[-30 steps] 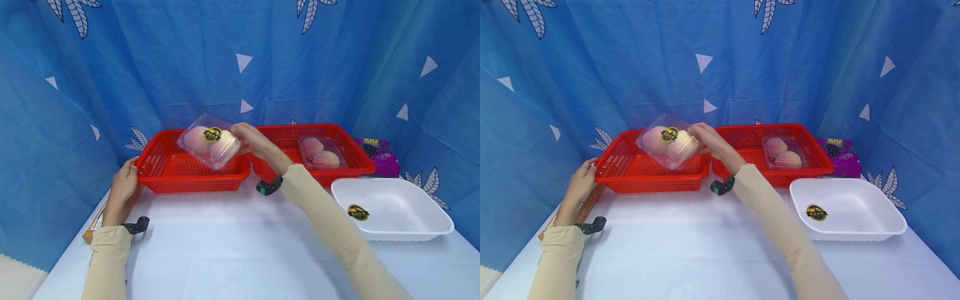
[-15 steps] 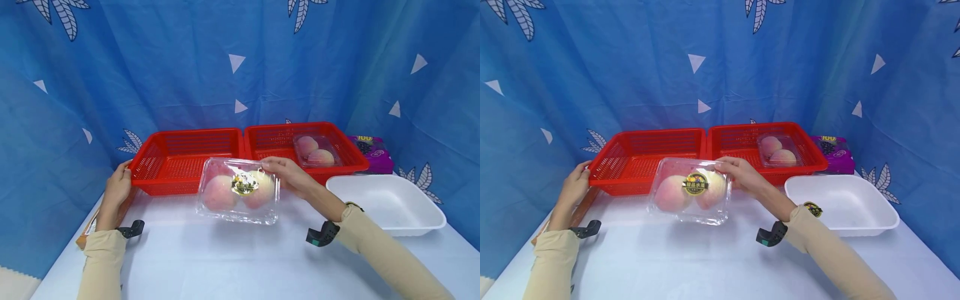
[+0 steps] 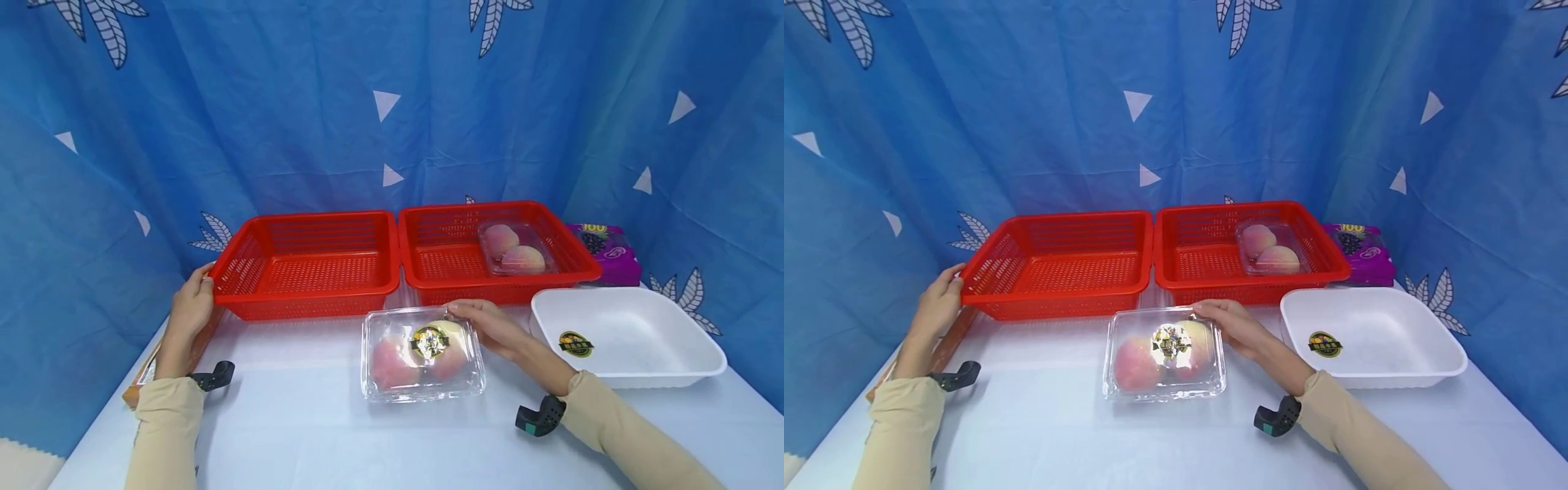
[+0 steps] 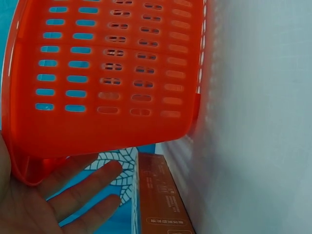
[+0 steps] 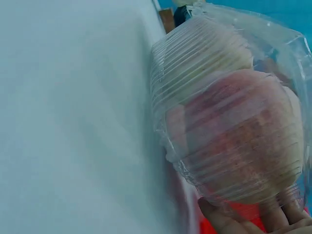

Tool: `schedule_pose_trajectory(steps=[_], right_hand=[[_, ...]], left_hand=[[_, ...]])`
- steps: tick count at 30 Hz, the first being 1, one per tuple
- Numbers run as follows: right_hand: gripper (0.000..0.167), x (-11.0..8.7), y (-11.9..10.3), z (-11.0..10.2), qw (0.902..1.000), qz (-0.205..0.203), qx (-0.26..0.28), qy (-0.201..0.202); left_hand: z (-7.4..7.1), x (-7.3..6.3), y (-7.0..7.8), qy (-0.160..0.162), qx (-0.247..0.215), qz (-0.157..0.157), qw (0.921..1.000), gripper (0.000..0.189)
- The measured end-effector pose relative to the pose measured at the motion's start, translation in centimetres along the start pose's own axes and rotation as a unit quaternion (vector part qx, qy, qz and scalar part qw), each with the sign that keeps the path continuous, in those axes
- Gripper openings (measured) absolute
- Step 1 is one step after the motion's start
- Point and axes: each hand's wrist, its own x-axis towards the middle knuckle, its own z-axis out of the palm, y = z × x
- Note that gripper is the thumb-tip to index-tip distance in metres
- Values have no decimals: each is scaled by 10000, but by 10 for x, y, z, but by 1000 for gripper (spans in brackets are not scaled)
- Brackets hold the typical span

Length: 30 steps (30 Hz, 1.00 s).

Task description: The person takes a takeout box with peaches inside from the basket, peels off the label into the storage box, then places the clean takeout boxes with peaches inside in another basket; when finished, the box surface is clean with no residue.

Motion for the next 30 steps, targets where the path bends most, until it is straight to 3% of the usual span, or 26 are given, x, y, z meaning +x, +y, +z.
schedule_pose_trajectory(steps=[3,8,10,13,15,17,20,22,24,27,30], right_hand=[[26,3,6,-4,9998,90,147,82],[25,10,13,-5,9996,136,199,157],[24,14,14,-4,9995,105,181,243],[22,18,17,-3,9987,110,53,499],[23,20,18,-4,9978,116,-24,658],[30,21,19,-5,9968,85,-173,775],[46,19,17,-6,9933,-95,-773,854],[51,15,14,-7,9850,-302,-1491,811],[49,11,9,-8,9689,-519,-2307,734],[42,2,1,-7,9349,-992,-3363,552],[42,-6,-9,-5,9014,-1407,-4073,421]], left_hand=[[-4,-11,17,-37,-53,-96,9999,62],[-13,-37,61,-91,-259,-494,9984,61],[-16,-45,75,70,23,-339,9994,57],[-18,-50,96,466,644,305,9964,51],[-16,-51,112,941,1054,944,9854,46],[-10,-52,130,1188,1006,1636,9742,42],[9,-57,160,1206,674,2706,9527,35],[24,-65,178,1002,492,3310,9370,32],[40,-77,196,731,409,3826,9201,30],[65,-99,218,212,334,4517,8913,28],[87,-120,229,-459,457,4897,8695,30]])
